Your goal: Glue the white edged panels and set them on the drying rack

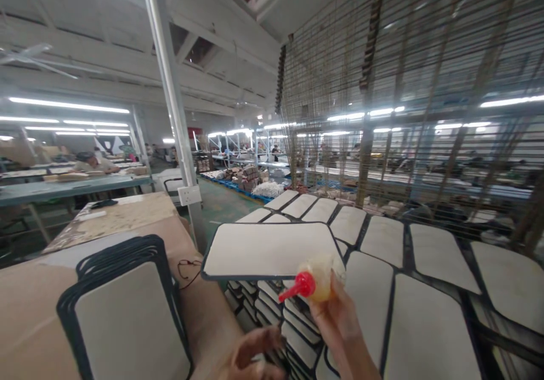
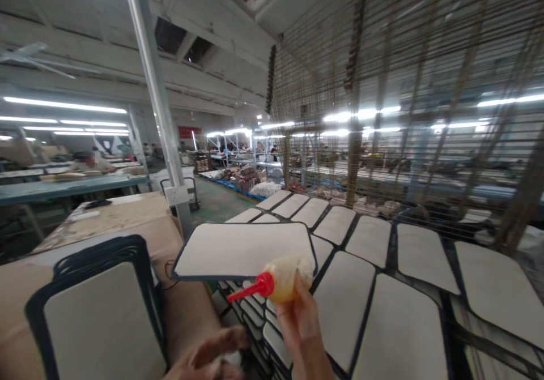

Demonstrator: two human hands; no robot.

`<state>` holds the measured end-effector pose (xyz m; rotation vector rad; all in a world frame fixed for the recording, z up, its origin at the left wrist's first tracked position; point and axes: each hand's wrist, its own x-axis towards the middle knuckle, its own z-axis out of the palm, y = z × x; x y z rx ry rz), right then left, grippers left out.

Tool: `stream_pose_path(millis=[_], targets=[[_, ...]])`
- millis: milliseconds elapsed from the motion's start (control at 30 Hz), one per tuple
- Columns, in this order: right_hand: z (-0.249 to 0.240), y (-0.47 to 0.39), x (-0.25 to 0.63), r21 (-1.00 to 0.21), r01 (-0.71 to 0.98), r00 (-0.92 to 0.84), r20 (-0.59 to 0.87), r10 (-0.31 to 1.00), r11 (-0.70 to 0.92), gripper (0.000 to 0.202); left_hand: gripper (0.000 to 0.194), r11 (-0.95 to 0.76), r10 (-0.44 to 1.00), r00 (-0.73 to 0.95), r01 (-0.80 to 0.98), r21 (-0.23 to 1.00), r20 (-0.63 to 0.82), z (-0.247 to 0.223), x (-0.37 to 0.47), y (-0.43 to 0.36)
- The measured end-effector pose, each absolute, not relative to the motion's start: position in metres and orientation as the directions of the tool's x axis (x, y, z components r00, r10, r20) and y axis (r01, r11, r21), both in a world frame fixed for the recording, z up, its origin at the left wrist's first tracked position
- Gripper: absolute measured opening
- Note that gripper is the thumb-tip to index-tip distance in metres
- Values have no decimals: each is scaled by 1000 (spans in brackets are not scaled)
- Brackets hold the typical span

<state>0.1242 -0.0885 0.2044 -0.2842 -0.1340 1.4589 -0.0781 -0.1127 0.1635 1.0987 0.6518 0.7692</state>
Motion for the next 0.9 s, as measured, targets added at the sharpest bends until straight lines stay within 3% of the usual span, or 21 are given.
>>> stream_pose_path(millis=[67,133,233,300,400,533,600,733,900], targets=[[202,-91,126,-314,-949,45,-69,997,21,36,45,35,872,489,-51,998,-5,192,-96,-113],[197,-95,124,-363,-931,-17,-62,998,-38,34,48,-202,941,306,163,966,146,229,-105,-95],[184,-101,119,-413,-907,-69,-42,997,-80,34,55,-442,893,206,567,695,399,273,-104,-48],[177,-104,115,-439,-895,-88,-11,996,-84,33,56,-429,903,291,661,616,316,285,-99,-19],[174,-108,113,-469,-879,-106,17,994,-86,32,44,-395,881,466,637,662,78,283,-95,1],[176,-117,125,-497,-865,-69,-18,997,-69,32,38,-230,843,538,394,890,-20,266,-105,-1],[180,-122,140,-496,-868,68,-44,997,37,29,38,-96,856,516,236,967,-41,259,-115,-5],[205,-122,178,-561,-756,422,-25,906,337,34,59,84,879,468,41,996,-94,248,-133,-14],[247,-110,210,-637,-484,620,233,749,600,45,58,138,835,534,25,990,-130,248,-143,-28]])
